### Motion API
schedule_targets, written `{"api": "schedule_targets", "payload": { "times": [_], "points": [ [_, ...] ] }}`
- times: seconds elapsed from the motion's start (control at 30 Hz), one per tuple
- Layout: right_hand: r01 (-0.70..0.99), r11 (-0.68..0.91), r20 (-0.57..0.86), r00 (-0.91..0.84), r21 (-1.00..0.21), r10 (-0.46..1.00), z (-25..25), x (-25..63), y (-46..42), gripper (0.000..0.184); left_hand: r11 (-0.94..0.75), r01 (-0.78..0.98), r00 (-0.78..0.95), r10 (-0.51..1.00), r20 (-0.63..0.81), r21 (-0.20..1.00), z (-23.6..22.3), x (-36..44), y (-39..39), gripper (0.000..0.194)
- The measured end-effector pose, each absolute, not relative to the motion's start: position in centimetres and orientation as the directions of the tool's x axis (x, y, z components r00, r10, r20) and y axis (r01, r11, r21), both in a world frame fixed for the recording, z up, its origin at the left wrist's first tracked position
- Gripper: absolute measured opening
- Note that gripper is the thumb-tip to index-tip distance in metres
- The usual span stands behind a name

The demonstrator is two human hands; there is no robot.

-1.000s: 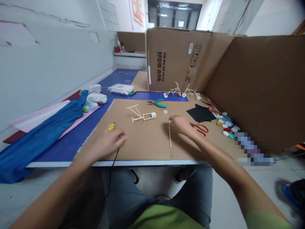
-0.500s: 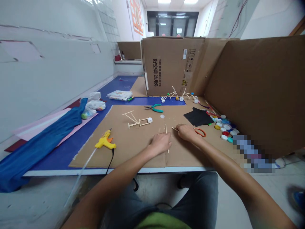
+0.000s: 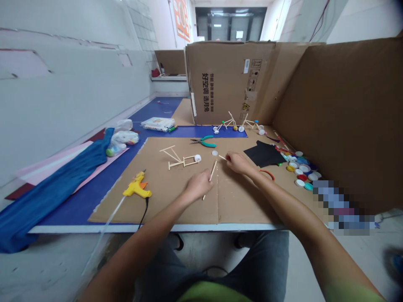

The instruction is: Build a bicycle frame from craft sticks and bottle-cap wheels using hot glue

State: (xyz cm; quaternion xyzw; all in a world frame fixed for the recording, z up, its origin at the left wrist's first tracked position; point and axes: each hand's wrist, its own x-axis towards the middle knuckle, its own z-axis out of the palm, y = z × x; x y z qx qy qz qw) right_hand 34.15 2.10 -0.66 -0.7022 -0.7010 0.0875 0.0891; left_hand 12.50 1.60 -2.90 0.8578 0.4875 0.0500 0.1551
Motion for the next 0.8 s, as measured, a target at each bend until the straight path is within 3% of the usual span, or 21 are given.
{"api": "schedule_targets", "payload": {
  "times": [0.33, 0.47, 0.57, 0.7, 0.8],
  "points": [
    [0.933, 0.083, 0.030, -0.078, -0.349, 0.997, -0.7, 32.0, 3.0, 0.027, -0.450, 0.787, 0.503, 0.864, -0.018, 0.422, -2.8, 13.8, 3.0, 0.015],
    [0.892, 0.183, 0.076, -0.166, -0.413, 0.983, 0.0, 32.5, 1.0, 0.025, -0.615, 0.741, 0.564, 0.788, 0.247, 0.271, -2.1, 14.5, 3.2, 0.026],
    [0.867, 0.211, 0.094, -0.189, -0.452, 0.977, 0.1, 32.9, 0.0, 0.020, -0.743, 0.641, 0.691, 0.667, 0.277, 0.191, -2.2, 15.0, 3.4, 0.024],
    [0.870, 0.164, 0.112, -0.126, -0.465, 0.986, 0.1, 34.2, -1.6, 0.015, -0.787, 0.552, 0.761, 0.611, 0.219, 0.276, -2.8, 15.5, 3.6, 0.026],
    [0.916, 0.083, 0.123, -0.038, -0.392, 0.992, 0.3, 36.3, -3.9, 0.019, -0.719, 0.576, 0.713, 0.675, 0.190, 0.389, -3.3, 15.3, 3.9, 0.026]
  ]
}}
